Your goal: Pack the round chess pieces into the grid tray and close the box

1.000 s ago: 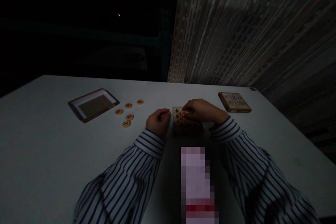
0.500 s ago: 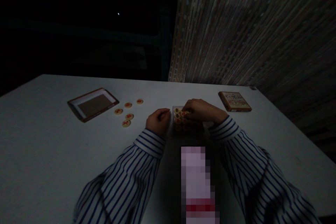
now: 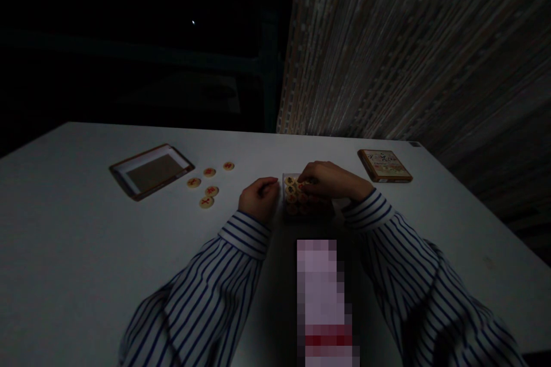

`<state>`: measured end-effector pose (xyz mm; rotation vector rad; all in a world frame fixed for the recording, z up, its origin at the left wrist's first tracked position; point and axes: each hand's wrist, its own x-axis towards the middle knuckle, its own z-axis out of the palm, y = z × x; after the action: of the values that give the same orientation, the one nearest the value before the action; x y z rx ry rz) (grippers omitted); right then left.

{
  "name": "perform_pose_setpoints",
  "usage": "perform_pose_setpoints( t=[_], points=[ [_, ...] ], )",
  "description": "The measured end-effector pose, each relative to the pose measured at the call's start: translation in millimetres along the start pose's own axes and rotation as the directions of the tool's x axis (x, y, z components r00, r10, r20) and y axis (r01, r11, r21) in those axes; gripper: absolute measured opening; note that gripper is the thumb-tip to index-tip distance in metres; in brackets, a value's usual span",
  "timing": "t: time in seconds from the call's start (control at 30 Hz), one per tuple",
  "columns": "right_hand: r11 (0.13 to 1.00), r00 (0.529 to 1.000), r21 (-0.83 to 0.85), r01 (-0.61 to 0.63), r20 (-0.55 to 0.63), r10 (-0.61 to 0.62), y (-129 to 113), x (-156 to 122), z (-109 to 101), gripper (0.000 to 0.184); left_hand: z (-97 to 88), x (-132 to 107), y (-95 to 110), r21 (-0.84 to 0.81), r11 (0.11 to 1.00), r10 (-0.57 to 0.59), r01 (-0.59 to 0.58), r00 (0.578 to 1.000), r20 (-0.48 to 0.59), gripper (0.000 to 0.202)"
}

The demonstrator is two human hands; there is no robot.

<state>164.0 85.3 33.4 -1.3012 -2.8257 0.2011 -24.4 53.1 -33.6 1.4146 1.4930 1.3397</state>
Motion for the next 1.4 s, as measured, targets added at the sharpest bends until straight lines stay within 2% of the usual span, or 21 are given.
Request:
perform_pose_setpoints(
  t=[0.3,1.17,1.4],
  points=[
    [1.0,0.999,0.0,0.028,0.022,-0.028,0.7,-0.7,-1.0,0.026,1.0,-0.1,-2.3,0.004,1.0,0.01,-0.01,1.0,-0.001,0.024],
    [1.0,0.999,0.013,0.0,0.042,0.0,-0.9,-2.2,-4.7,0.029,0.8,-0.5,-2.3,0.012,1.0,0.014,-0.014,1.0,0.005,0.024],
    [1.0,0.999,0.007,0.013,0.049,-0.013,0.2,-1.1,-2.9,0.025,1.5,-1.8,-0.6,0.0,1.0,0.02,-0.02,1.0,-0.007,0.022]
  ],
)
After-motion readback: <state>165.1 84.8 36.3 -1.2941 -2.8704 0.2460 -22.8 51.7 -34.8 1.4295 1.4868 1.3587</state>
